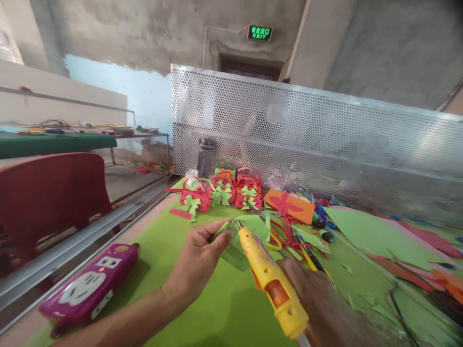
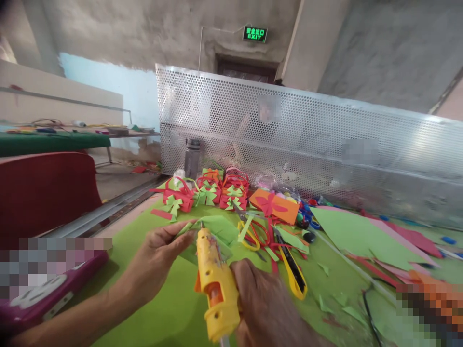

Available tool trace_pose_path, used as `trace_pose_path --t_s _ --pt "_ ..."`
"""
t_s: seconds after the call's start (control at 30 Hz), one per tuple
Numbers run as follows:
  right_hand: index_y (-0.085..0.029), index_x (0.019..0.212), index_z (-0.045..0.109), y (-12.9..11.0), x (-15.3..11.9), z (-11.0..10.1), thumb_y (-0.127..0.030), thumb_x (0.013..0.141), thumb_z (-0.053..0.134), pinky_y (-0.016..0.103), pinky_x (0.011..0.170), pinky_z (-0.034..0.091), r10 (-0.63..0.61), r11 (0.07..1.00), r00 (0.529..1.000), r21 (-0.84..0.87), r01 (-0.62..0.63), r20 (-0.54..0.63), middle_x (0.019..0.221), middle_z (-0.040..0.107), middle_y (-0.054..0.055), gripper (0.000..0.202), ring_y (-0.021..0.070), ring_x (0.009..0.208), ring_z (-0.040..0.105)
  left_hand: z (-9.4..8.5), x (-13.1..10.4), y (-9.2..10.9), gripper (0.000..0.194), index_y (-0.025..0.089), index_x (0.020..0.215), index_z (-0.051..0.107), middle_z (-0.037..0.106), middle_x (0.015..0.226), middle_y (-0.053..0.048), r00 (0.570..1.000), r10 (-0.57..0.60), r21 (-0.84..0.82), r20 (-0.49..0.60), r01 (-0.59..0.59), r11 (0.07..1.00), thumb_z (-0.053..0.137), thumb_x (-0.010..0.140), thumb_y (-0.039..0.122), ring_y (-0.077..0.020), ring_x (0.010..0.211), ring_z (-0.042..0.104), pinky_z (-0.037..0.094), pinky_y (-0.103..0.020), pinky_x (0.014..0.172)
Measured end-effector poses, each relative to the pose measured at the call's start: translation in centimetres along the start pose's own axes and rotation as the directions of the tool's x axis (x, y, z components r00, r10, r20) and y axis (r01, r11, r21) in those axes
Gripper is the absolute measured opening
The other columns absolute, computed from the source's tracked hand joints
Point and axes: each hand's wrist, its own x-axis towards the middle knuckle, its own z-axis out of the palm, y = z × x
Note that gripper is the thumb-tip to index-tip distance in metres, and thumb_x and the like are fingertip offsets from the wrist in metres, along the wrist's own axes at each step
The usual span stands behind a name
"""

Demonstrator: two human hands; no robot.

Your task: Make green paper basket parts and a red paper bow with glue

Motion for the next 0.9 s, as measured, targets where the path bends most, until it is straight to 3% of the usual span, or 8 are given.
trace_pose_path --t_s 0.33,0.53,0.77,0.9 --pt "-0.023 0.089 0.042 -0.1 -0.1 0.2 -0.006 0.067 0.039 0.026 0.044 0.027 -0.047 0.999 0.998 -0.025 0.046 -0.029 0.065 0.051 -0.002 0.027 0.0132 0.048 0.051 0.1 0.1 0.0 0.023 0.019 0.088 0.072 0.07 0.077 -0.004 1.0 -0.024 0.054 0.016 0.023 0.998 0.065 0.075 0.036 -0.0178 0.07 0.059 0.046 -0.026 0.064" --pt "-0.023 0.079 0.036 0.3 -0.8 0.9 -0.008 0.068 0.039 0.028 0.043 0.026 0.049 0.999 0.998 0.017 -0.048 -0.029 0.058 0.048 -0.003 0.019 0.0135 0.045 0.049 0.2 0.0 0.2 0.023 0.019 0.083 0.072 0.069 0.074 -0.003 0.999 -0.035 0.055 0.011 0.034 0.998 0.066 0.073 0.039 -0.0168 0.069 0.058 0.044 -0.024 0.062" --pt "-0.023 0.076 0.036 0.1 -0.6 0.7 -0.007 0.066 0.04 0.028 0.043 0.023 0.048 0.997 0.998 -0.051 -0.05 -0.048 0.055 0.046 -0.003 0.019 0.0124 0.042 0.045 0.2 0.0 0.1 0.025 0.017 0.08 0.071 0.066 0.068 -0.002 0.999 -0.033 0.051 0.0 0.033 0.998 0.067 0.072 0.039 -0.0146 0.064 0.054 0.042 -0.023 0.06" --pt "-0.022 0.077 0.038 0.3 -1.0 0.9 -0.007 0.065 0.042 0.028 0.044 0.023 0.045 0.998 0.999 -0.042 -0.044 0.0 0.058 0.048 -0.003 0.02 0.012 0.044 0.046 0.0 0.0 -0.3 0.026 0.015 0.084 0.07 0.066 0.07 -0.002 0.999 -0.029 0.09 0.017 0.027 0.996 0.064 0.075 0.039 -0.0149 0.065 0.054 0.041 -0.024 0.061"
